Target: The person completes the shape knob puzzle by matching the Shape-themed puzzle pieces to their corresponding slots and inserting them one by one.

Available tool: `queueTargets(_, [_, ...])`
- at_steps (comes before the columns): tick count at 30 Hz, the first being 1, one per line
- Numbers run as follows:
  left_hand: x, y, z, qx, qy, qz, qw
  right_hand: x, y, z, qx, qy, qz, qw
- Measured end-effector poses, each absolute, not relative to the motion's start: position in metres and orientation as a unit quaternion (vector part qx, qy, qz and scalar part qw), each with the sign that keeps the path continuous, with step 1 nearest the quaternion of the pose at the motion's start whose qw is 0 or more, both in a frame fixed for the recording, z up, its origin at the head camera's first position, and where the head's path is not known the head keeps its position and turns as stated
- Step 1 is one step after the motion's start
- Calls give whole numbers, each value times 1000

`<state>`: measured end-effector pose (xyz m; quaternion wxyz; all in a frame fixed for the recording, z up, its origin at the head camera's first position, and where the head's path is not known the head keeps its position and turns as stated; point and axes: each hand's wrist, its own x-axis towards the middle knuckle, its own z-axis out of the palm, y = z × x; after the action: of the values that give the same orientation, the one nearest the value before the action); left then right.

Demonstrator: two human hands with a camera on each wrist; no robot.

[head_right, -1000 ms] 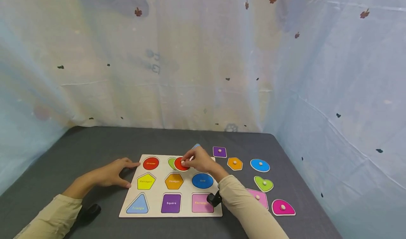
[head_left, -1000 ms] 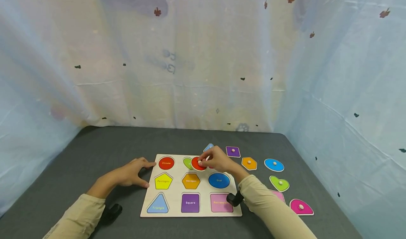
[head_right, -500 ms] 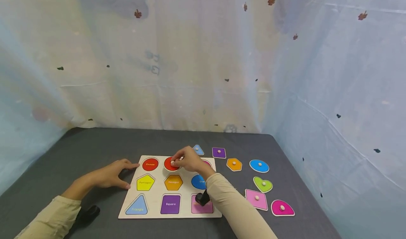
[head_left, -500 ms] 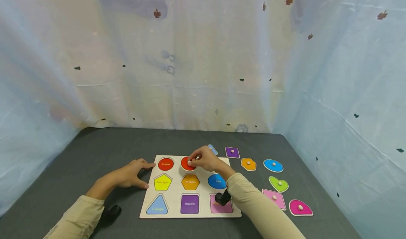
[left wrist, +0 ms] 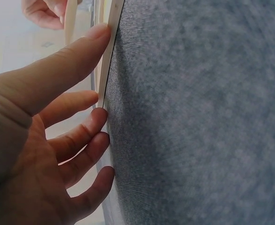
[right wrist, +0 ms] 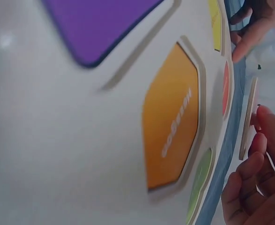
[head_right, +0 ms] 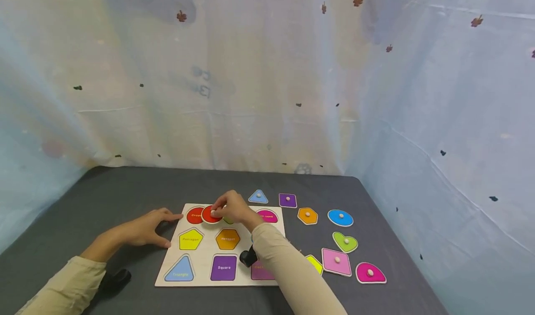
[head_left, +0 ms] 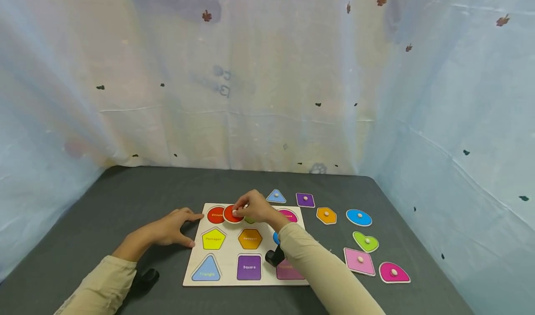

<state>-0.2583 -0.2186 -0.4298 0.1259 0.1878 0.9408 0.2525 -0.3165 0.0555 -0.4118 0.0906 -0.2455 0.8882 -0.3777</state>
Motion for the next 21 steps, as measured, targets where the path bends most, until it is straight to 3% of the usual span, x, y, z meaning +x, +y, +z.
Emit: queueTargets(21, [-261, -221, -431, 196, 941, 244, 128, -324, 2, -422, -183, 917, -345, 81])
